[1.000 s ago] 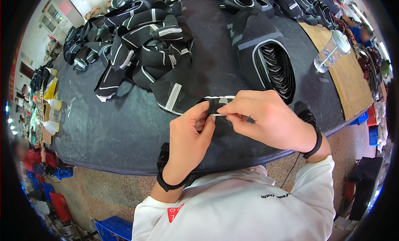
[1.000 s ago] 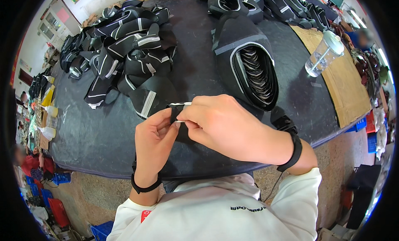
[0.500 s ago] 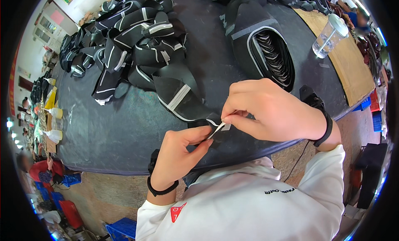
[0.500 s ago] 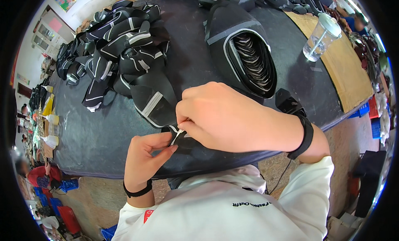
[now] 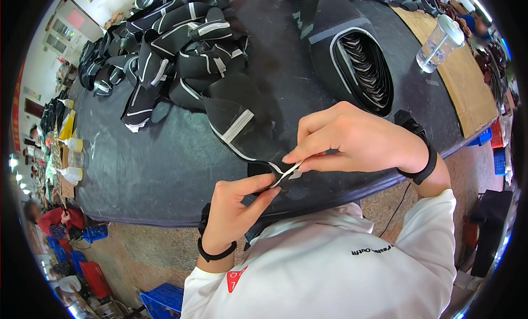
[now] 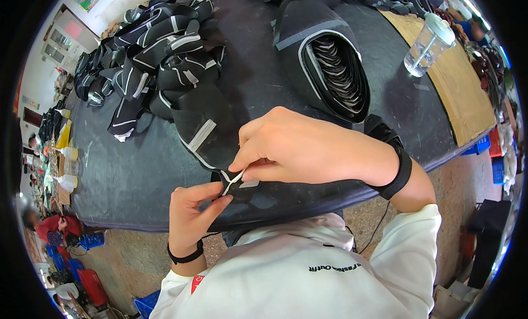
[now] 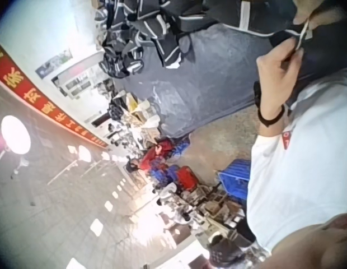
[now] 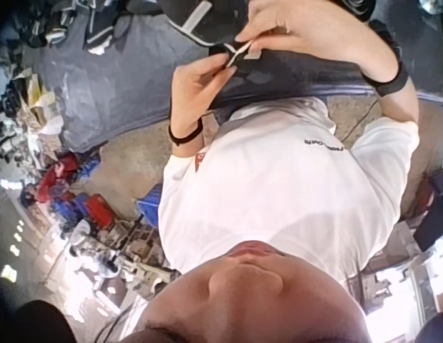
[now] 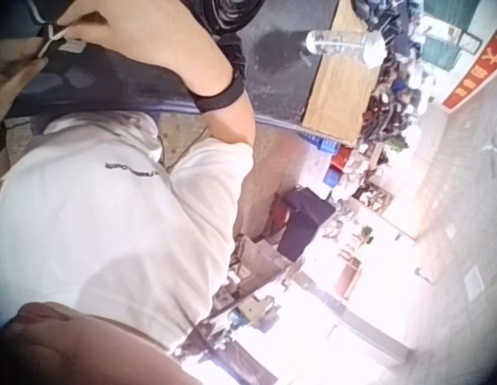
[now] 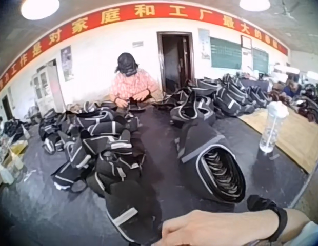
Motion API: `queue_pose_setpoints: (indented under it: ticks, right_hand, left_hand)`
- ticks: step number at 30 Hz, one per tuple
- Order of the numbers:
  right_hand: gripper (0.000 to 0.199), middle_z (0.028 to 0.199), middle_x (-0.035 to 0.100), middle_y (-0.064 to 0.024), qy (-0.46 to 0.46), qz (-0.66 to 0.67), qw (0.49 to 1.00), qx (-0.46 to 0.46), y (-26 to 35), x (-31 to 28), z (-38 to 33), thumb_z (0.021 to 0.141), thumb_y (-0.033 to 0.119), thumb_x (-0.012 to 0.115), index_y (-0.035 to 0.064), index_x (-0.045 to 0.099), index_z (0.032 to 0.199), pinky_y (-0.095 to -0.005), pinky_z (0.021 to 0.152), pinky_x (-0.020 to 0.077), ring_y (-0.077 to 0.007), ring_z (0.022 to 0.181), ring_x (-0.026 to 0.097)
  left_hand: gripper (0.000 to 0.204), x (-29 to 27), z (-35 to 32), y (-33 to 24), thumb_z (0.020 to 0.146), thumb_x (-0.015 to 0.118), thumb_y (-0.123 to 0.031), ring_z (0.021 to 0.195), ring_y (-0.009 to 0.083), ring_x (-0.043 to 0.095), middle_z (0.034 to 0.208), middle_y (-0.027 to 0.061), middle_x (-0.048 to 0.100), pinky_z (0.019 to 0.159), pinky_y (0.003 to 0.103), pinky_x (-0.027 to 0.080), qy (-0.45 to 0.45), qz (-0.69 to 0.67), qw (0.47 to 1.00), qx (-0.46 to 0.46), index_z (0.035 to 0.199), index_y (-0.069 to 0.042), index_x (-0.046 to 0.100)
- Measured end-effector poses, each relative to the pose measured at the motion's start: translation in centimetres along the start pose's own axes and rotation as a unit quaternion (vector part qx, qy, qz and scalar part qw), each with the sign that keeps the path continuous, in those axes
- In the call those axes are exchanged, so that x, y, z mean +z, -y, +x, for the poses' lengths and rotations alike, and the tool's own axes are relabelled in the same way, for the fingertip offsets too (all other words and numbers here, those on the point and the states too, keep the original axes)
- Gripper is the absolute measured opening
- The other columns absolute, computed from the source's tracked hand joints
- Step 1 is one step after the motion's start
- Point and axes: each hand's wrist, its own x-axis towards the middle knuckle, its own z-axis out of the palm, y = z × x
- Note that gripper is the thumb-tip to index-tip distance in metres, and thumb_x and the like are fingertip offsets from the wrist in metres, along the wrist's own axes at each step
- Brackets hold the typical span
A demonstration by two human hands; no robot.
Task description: The person peels adhesive backing from white strips and presses them onto black shoe components by hand. They repeat this process for several pieces, picking them from a pile and placing the finished components into a stack.
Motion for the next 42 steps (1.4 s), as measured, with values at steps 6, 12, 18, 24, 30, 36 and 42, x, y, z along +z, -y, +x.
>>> queue_pose_setpoints:
  ticks: [6, 12, 18, 24, 30, 36, 42]
  right_hand:
    - [0.014, 0.074, 0.058, -0.0094, -0.025, -0.053, 0.997, -0.047, 0.3, -0.6, -0.3, 0.079, 0.009, 0.066, 0.0029, 0.07, 0.091, -0.0317, 0.053, 0.0433, -0.0235, 0.06, 0.058]
    - [0.011, 0.069, 0.056, -0.0069, -0.062, 0.052, 0.996, -0.036, 0.2, 0.1, -0.7, 0.077, 0.006, 0.068, 0.0028, 0.071, 0.087, -0.0279, 0.05, 0.0405, -0.0175, 0.055, 0.055]
    - [0.009, 0.069, 0.057, -0.0016, -0.13, 0.093, 0.987, 0.034, -0.7, 0.8, -0.3, 0.077, 0.005, 0.071, 0.0064, 0.073, 0.086, -0.0223, 0.049, 0.037, -0.0071, 0.057, 0.049]
    - [0.005, 0.07, 0.057, -0.0011, -0.125, 0.098, 0.981, 0.111, -0.8, 1.2, 0.4, 0.079, 0.007, 0.07, 0.0044, 0.072, 0.083, -0.0213, 0.05, 0.0348, -0.006, 0.057, 0.046]
    - [0.01, 0.074, 0.058, -0.0059, -0.108, 0.16, 0.972, 0.131, -1.0, 2.4, 0.9, 0.08, 0.006, 0.068, 0.0003, 0.07, 0.087, -0.0209, 0.059, 0.0474, -0.0092, 0.066, 0.058]
    - [0.009, 0.077, 0.06, -0.0062, -0.14, 0.116, 0.977, 0.111, -0.8, 3.8, 1.2, 0.08, 0.004, 0.066, -0.0004, 0.068, 0.087, -0.0228, 0.057, 0.0486, -0.0087, 0.064, 0.059]
    - [0.022, 0.073, 0.061, -0.0063, -0.291, 0.274, 0.902, 0.161, -1.2, 4.7, 0.8, 0.082, 0.017, 0.069, -0.0007, 0.057, 0.09, -0.0246, 0.058, 0.0479, -0.0097, 0.066, 0.059]
  left_hand:
    - [0.017, -0.2, 0.5, -0.4, 0.074, 0.069, 0.007, 0.07, 0.0039, 0.057, 0.073, 0.0065, 0.067, 0.063, 0.018, 0.046, -0.005, 0.015, 1.0, -0.009, 0.091, 0.008, 0.066]
    - [0.018, -0.1, 0.9, 0.1, 0.076, 0.067, 0.009, 0.072, 0.0046, 0.058, 0.079, 0.0061, 0.068, 0.064, 0.018, 0.046, -0.005, -0.028, 0.999, -0.027, 0.094, 0.009, 0.066]
    - [0.02, 0.0, 1.0, -0.2, 0.076, 0.066, 0.01, 0.071, 0.0035, 0.055, 0.08, 0.0045, 0.068, 0.062, 0.017, 0.044, -0.007, -0.058, 0.998, -0.028, 0.097, 0.009, 0.066]
    - [0.02, -0.2, 0.8, 0.3, 0.076, 0.066, 0.008, 0.071, 0.0052, 0.059, 0.081, 0.0072, 0.069, 0.062, 0.018, 0.045, -0.011, -0.042, 0.999, -0.017, 0.096, 0.005, 0.068]
    - [0.021, -0.2, 0.9, 1.8, 0.074, 0.064, 0.013, 0.071, 0.0047, 0.056, 0.08, 0.0071, 0.068, 0.061, 0.016, 0.04, -0.002, -0.088, 0.994, 0.06, 0.094, 0.007, 0.068]
    - [0.014, 0.8, 0.7, 0.5, 0.08, 0.066, 0.004, 0.076, 0.0095, 0.061, 0.083, 0.0073, 0.066, 0.068, 0.02, 0.045, -0.038, -0.292, 0.955, -0.018, 0.094, 0.006, 0.065]
    - [0.006, 2.0, 1.0, 0.3, 0.087, 0.063, 0.0, 0.066, 0.0022, 0.048, 0.075, -0.0004, 0.058, 0.058, 0.016, 0.036, -0.127, -0.273, 0.953, -0.025, 0.091, 0.004, 0.061]
